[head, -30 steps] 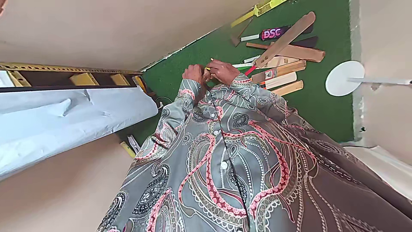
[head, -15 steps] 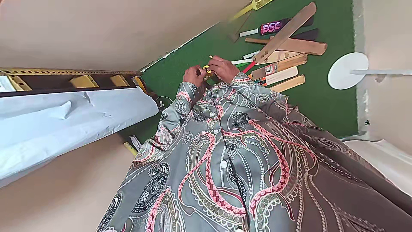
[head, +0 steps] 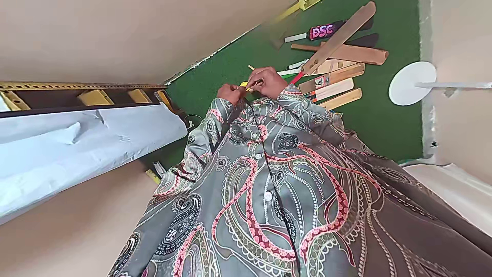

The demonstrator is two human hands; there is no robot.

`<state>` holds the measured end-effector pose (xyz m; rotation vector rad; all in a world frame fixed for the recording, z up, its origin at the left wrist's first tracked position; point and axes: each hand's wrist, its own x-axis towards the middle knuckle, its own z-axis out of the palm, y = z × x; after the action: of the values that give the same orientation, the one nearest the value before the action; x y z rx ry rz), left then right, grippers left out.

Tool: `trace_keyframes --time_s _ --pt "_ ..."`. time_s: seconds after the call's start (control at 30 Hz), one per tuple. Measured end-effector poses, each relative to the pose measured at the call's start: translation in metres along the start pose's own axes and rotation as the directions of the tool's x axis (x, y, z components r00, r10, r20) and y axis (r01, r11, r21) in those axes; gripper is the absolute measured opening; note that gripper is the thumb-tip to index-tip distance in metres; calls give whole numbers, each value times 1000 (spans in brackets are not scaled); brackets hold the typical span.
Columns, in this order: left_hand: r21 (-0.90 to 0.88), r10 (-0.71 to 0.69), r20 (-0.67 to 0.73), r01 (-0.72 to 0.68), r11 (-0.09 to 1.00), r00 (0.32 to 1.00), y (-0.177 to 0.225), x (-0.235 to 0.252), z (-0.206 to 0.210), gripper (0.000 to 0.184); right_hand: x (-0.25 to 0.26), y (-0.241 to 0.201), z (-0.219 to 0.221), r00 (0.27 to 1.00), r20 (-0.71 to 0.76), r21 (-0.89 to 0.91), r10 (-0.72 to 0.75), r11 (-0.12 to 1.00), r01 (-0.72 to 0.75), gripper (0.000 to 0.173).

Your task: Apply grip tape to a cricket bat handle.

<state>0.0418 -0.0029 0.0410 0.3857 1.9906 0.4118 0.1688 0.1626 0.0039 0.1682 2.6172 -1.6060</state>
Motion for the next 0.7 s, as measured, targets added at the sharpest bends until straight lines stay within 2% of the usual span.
trace_keyframes --time_s 0.1,0.17,0.23,0.33,0.4,0.5,0.63,0.7 --pt "60 20 -169 -10 998 985 8 -2 7 50 0 -2 0 984 27 191 178 965 -180 20" --pt "-27 34 -190 -40 999 981 10 -1 11 44 -1 -7 4 946 33 437 322 847 -304 26" --pt "-86 45 -171 -61 994 984 13 -3 10 39 -2 -12 9 867 41 639 497 654 -405 34" --pt "21 117 -163 -115 993 980 23 -8 6 37 2 -17 11 707 132 724 695 420 -548 57" --pt "86 170 -173 -157 984 970 24 -9 12 35 2 -20 16 656 187 719 731 353 -598 49" --pt "148 185 -211 -156 977 960 27 -7 14 33 4 -19 17 678 148 726 720 386 -569 48" --pt "433 133 -152 -55 900 979 47 -20 9 42 2 -18 15 766 -10 561 643 637 -528 33" --pt "464 82 -153 -2 886 985 54 -18 7 44 6 -17 16 800 -72 460 596 731 -504 27"
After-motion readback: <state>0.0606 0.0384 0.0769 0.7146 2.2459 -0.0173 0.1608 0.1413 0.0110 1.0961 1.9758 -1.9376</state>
